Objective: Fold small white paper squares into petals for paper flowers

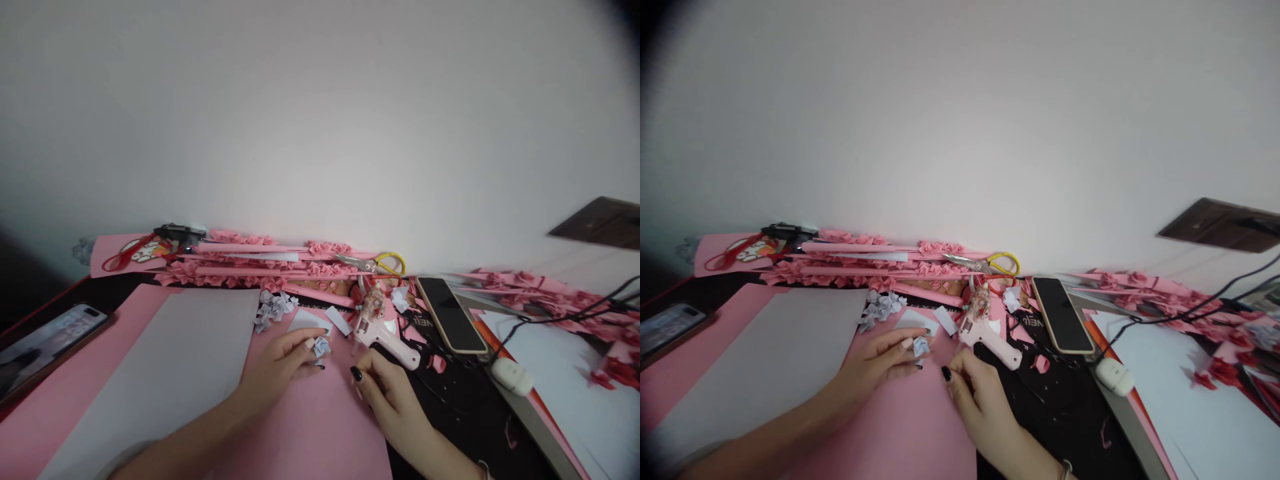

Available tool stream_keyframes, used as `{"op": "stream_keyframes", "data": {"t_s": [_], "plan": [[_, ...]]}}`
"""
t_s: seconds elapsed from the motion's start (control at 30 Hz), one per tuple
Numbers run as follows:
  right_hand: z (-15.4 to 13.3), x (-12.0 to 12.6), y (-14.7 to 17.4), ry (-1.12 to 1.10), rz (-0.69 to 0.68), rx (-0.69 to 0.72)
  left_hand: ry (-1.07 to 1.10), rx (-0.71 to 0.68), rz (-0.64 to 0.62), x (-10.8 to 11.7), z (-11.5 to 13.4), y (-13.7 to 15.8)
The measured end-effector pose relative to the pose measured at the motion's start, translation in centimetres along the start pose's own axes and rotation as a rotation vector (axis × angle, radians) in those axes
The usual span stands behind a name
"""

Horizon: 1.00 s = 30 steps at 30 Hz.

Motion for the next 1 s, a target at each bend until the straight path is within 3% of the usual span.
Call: {"op": "stream_keyframes", "data": {"t_s": [0.37, 0.67, 1.0], "plan": [[-0.3, -0.1, 0.0, 0.070, -0.023, 0.022, -0.201, -0.149, -0.083, -0.5, -0.1, -0.1], [-0.2, -0.1, -0.2, 0.033, -0.008, 0.001, -0.496, -0.186, -0.021, -0.8, 0.5, 0.6], [0.3, 0.0, 0.0, 0.024, -0.004, -0.004, -0.464, -0.183, -0.040, -1.3, 0.6, 1.0]]}}
Point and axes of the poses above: each hand's wrist, its own y-axis away from the middle knuckle, its own x-axis out of the back of the hand, z = x × y, the point moved 6 cm from there along -y, towards the middle knuckle
